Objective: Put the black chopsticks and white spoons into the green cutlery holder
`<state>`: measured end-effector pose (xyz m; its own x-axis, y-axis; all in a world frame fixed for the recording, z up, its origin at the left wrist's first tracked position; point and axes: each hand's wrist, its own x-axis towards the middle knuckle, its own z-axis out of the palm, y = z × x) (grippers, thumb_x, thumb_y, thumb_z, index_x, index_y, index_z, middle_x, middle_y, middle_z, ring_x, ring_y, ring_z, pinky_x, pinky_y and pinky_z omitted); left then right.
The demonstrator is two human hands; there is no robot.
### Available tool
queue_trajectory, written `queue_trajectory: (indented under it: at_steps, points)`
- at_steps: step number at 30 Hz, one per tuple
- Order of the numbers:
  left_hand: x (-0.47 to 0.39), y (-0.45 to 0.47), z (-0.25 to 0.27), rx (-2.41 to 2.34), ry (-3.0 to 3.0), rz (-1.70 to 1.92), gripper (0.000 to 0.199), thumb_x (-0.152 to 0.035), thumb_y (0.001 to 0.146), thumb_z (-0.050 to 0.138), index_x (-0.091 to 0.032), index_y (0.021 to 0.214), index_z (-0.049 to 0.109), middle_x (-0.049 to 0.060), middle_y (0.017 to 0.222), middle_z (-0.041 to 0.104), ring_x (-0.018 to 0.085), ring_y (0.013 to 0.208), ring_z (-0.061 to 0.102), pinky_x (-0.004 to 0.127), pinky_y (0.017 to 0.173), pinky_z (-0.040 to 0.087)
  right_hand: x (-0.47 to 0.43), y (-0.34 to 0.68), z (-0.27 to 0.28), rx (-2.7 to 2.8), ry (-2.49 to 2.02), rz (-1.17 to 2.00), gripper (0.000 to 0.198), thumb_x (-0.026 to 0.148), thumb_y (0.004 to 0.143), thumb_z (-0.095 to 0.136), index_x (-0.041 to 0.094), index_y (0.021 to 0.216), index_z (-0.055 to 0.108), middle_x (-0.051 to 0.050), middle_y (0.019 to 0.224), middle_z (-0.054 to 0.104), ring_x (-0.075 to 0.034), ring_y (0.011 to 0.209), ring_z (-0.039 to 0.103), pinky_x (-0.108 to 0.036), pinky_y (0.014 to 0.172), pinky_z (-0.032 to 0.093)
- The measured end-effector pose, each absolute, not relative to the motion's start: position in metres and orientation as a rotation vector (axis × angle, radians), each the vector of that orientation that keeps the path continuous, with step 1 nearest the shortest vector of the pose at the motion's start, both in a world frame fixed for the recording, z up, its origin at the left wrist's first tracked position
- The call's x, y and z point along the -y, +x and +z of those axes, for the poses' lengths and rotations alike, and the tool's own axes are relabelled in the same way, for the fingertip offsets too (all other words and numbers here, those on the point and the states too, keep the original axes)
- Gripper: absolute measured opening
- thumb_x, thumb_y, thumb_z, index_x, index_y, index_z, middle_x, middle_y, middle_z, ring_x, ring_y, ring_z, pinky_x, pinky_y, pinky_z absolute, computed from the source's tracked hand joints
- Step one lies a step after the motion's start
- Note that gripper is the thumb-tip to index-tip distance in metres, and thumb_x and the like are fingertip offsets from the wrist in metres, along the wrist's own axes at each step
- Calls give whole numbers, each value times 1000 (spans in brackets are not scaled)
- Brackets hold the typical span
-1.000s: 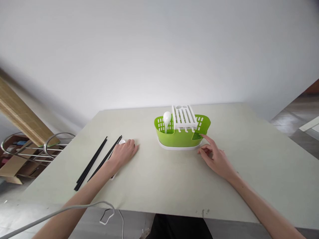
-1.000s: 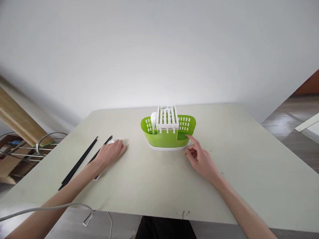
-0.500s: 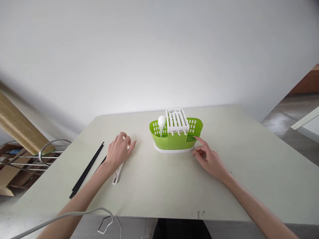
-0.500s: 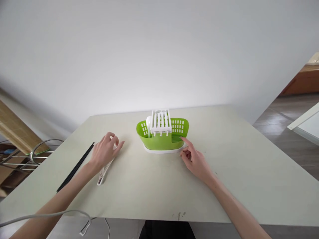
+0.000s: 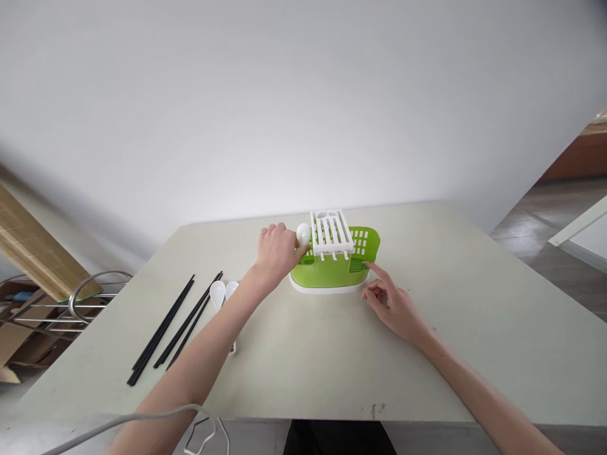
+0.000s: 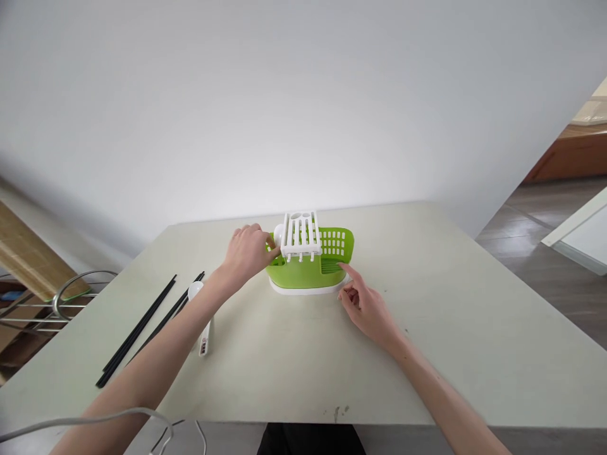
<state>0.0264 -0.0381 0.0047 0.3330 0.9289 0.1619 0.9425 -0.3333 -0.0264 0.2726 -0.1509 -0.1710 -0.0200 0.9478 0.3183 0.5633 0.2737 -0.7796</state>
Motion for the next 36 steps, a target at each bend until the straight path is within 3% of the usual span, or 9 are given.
queue_trajectory:
  at_steps: [4, 8, 12, 16, 21, 23, 26, 32, 36]
  points:
    - [34, 44, 9, 1856, -2427, 81, 24, -38, 91, 69, -16, 89, 78, 18, 88, 72, 38, 92, 72, 45, 79, 51, 151, 273, -171, 1689, -1384, 578, 61, 42, 104, 48, 30, 162, 33, -2, 93, 74, -18, 72, 65, -36, 75, 57]
    - [34, 48, 3, 1853, -2384, 20, 23, -35, 92, 63, -16, 90, 77, 21, 89, 73, 40, 93, 73, 44, 76, 50, 151, 273, -170, 1677, -1398, 601, 61, 41, 105, 49, 30, 163, 32, -2, 93, 74, -18, 72, 64, -36, 76, 56]
    - [36, 40, -2, 1921, -2424, -179, 34, -35, 99, 49, -19, 79, 73, 17, 82, 73, 36, 84, 73, 43, 71, 49, 152, 273, -169, 1670, -1410, 610, 60, 39, 105, 48, 31, 162, 32, -1, 93, 74, -18, 73, 65, -37, 78, 56]
    - [31, 27, 7, 1976, -2581, -580, 47, -45, 105, 41, -22, 74, 66, 9, 69, 67, 26, 66, 66, 35, 64, 44, 152, 273, -171, 1675, -1428, 595, 59, 40, 105, 49, 30, 161, 32, -1, 94, 74, -18, 71, 64, -36, 76, 56]
    - [34, -5, 29, 1759, -2481, -1605, 57, -64, 106, 34, -20, 90, 66, 1, 61, 56, 16, 53, 53, 27, 54, 38, 153, 274, -172, 1673, -1426, 592, 60, 41, 105, 49, 32, 161, 32, -1, 94, 74, -18, 71, 64, -36, 74, 56]
    - [41, -28, 33, 1707, -2343, -1788, 58, -66, 106, 33, -20, 89, 63, 0, 61, 52, 15, 52, 49, 26, 53, 37, 153, 273, -171, 1673, -1420, 599, 60, 41, 105, 50, 31, 161, 32, -1, 94, 74, -19, 74, 66, -36, 76, 56]
    - [56, -67, 27, 1891, -2361, -1606, 59, -65, 106, 31, -21, 82, 61, -2, 57, 48, 15, 51, 47, 27, 53, 36, 154, 273, -169, 1674, -1424, 600, 60, 41, 105, 50, 31, 161, 31, -1, 94, 75, -20, 75, 67, -38, 79, 56]
    - [89, -107, -14, 2189, -2574, -402, 60, -64, 102, 34, -23, 74, 68, 1, 55, 56, 20, 54, 55, 30, 57, 34, 152, 275, -174, 1692, -1421, 601, 62, 43, 104, 50, 32, 161, 30, -1, 95, 75, -19, 72, 66, -37, 76, 56]
    - [104, -108, -38, 2190, -2531, 12, 60, -60, 103, 31, -24, 71, 67, 4, 59, 62, 24, 57, 60, 31, 57, 33, 152, 275, -172, 1691, -1426, 589, 61, 43, 104, 49, 31, 161, 31, -2, 95, 75, -19, 71, 66, -37, 76, 56]
